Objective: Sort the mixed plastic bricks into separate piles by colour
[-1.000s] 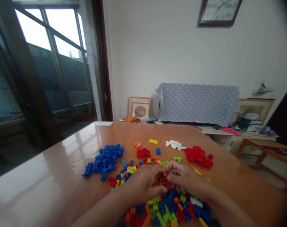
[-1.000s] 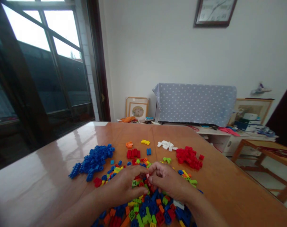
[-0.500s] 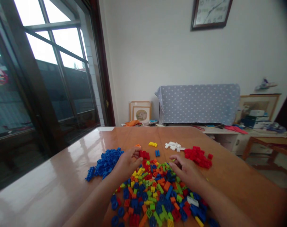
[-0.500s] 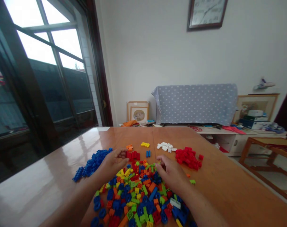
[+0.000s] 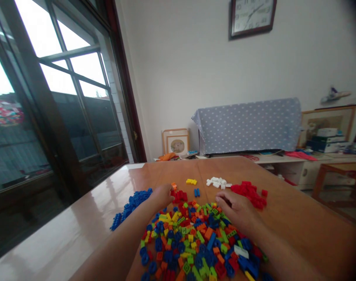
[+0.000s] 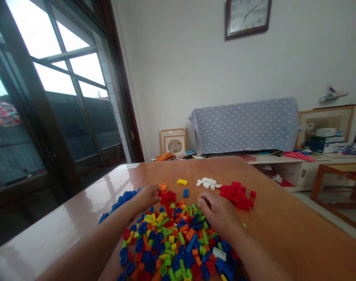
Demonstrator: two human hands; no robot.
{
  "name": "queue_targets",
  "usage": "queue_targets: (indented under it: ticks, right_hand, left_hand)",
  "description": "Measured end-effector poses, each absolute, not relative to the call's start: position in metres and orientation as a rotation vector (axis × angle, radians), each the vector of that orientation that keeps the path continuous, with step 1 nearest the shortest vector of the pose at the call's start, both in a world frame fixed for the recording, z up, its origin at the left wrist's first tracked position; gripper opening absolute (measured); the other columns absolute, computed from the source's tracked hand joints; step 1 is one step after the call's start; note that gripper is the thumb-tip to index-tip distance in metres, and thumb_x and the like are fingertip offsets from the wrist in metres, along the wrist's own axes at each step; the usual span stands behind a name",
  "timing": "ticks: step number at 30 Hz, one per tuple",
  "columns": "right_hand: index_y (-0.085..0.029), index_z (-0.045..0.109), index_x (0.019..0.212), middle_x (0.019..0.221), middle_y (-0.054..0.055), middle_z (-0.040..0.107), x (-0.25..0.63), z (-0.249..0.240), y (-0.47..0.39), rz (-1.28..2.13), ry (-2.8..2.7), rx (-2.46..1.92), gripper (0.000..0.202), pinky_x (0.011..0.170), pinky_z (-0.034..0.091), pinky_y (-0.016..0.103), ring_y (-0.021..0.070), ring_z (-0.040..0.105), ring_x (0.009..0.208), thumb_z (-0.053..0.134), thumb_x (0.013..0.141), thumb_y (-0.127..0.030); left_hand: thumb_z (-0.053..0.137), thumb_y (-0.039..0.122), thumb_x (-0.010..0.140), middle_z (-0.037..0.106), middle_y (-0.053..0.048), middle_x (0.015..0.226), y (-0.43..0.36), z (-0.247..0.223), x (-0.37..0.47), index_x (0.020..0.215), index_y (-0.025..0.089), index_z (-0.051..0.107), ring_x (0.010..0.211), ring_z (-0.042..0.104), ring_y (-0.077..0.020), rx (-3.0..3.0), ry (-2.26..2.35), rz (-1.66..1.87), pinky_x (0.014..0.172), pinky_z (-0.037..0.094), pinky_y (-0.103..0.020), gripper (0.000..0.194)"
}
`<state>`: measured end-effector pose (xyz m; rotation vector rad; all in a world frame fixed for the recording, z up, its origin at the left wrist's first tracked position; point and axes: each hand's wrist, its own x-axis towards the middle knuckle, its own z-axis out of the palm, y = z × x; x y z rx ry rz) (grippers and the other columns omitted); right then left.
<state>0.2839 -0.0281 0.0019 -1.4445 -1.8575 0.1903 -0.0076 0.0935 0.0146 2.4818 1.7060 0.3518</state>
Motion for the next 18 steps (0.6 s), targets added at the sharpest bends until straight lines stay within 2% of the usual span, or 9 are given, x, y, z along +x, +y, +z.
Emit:
queue_targets:
  ticks: [5, 11, 15, 18]
  right_hand:
    - [-0.022, 0.065, 0.09, 0.077, 0.001, 0.067, 0.286, 0.002, -0.028, 0.174, -1.843, -1.431, 0.027, 0.064, 0.038, 0.028, 0.0183, 0.061, 0.072, 0.042, 0.095, -0.037]
    - [-0.022, 0.064, 0.088, 0.076, 0.0, 0.066, 0.289, 0.002, -0.028, 0.173, -1.826, -1.427, 0.027, 0.064, 0.038, 0.028, 0.018, 0.06, 0.071, 0.043, 0.095, -0.037]
    - [-0.022, 0.064, 0.087, 0.075, 0.001, 0.066, 0.292, 0.003, -0.028, 0.201, -1.798, -1.455, 0.029, 0.064, 0.039, 0.028, 0.0186, 0.06, 0.07, 0.042, 0.096, -0.039]
    - [-0.022, 0.064, 0.088, 0.075, 0.001, 0.066, 0.294, 0.004, -0.028, 0.216, -1.793, -1.463, 0.029, 0.063, 0.04, 0.028, 0.0189, 0.06, 0.07, 0.042, 0.096, -0.04]
  left_hand:
    - [0.069, 0.024, 0.07, 0.071, -0.004, 0.086, 0.11, 0.009, 0.006, 0.093, 0.02, 0.071, 0.081, 0.064, -0.0199, 2.471, 1.693, 0.279, 0.069, 0.044, -0.026, 0.024]
    - [0.068, 0.025, 0.07, 0.072, -0.004, 0.089, 0.123, 0.003, 0.001, 0.112, 0.019, 0.069, 0.081, 0.065, -0.0199, 2.458, 1.61, 0.246, 0.071, 0.046, -0.026, 0.043]
    - [0.075, 0.028, 0.062, 0.069, -0.007, 0.108, 0.13, 0.001, -0.013, 0.115, 0.018, 0.067, 0.095, 0.064, -0.0241, 2.459, 1.567, 0.214, 0.079, 0.048, -0.028, 0.055]
    - [0.081, 0.034, 0.056, 0.064, -0.009, 0.123, 0.135, -0.003, -0.021, 0.123, 0.02, 0.064, 0.106, 0.062, -0.0276, 2.439, 1.56, 0.18, 0.085, 0.048, -0.03, 0.071]
